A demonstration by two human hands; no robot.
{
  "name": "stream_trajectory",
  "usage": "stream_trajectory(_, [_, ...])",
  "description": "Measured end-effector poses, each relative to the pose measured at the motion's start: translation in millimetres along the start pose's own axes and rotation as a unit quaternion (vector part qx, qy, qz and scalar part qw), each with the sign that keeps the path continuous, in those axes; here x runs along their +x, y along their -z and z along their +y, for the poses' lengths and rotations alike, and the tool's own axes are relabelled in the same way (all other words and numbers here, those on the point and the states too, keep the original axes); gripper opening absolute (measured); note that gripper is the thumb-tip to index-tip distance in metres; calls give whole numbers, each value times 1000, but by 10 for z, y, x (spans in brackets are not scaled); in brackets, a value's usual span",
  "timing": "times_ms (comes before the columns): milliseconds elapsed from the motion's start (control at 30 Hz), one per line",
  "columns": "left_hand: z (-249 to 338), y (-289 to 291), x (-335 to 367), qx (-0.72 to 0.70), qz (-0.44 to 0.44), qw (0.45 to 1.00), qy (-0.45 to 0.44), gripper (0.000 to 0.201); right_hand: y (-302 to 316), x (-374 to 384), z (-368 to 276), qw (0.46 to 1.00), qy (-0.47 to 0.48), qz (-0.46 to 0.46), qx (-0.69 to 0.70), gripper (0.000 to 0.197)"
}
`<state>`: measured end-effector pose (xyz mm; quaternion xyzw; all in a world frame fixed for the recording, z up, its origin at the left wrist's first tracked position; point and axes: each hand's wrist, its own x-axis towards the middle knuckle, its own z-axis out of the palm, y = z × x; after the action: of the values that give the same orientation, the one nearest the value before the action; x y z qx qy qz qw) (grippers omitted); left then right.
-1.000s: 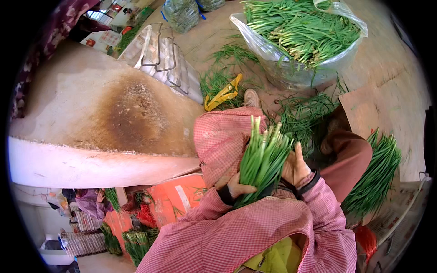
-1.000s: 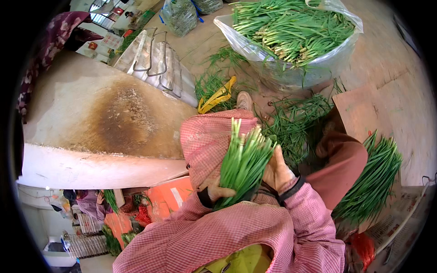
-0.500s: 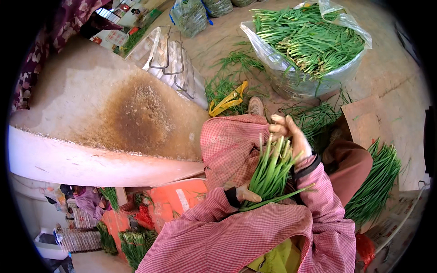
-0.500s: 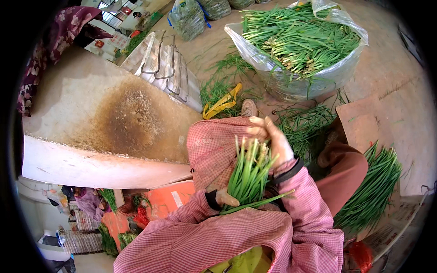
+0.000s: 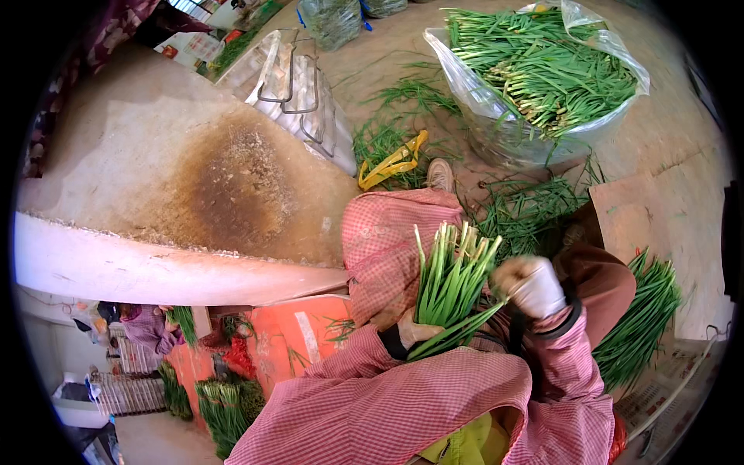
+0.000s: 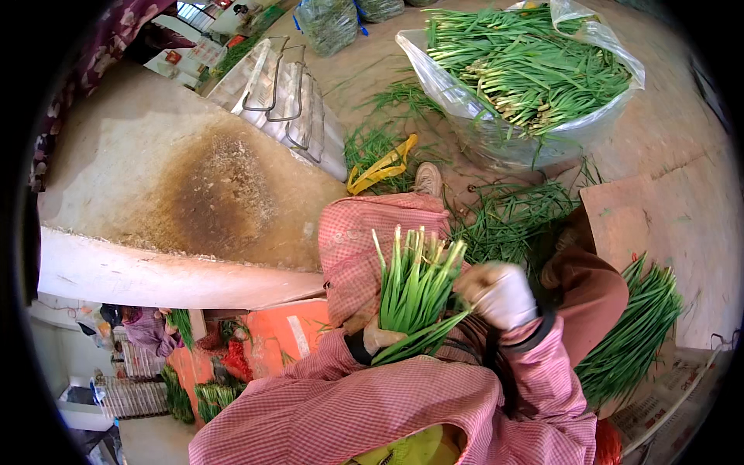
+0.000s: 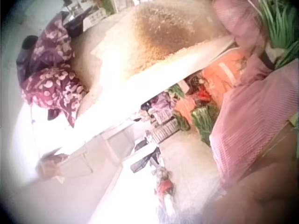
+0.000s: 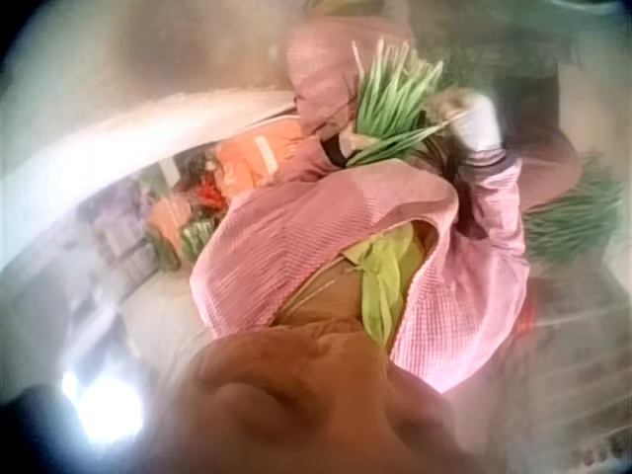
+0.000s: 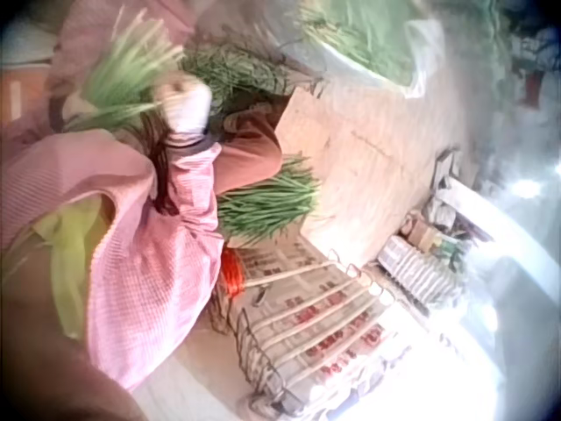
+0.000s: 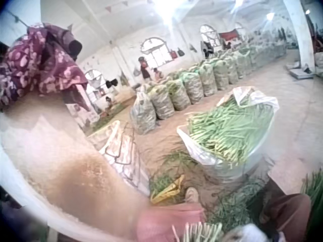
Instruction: The person sorts through green onions by hand, removes individual stalks or damaged leaves, aligns the bunch, and ties it with a red plastic strip.
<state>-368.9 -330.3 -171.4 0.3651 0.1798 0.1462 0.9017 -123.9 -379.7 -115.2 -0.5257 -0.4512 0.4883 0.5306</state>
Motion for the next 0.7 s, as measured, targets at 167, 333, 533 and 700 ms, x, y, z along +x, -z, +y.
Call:
stream_trajectory(167, [77,-140,-32,107,102,988,39,50,629,202,-80,791,24,320,-520,24])
stream_trajectory(333, [80,-201,-78,279,185,941,44,51,-46,115,-524,850,204,120,-471,42])
stream_trajectory(533, [-14,10,-97,129,119,981,82,57,402,470,-20,930,68,343,-109,8])
stream_trajectory(700, [211,-83,52,26,1,1000,-12,61,373,-278,720,988,-6,132,-79,81])
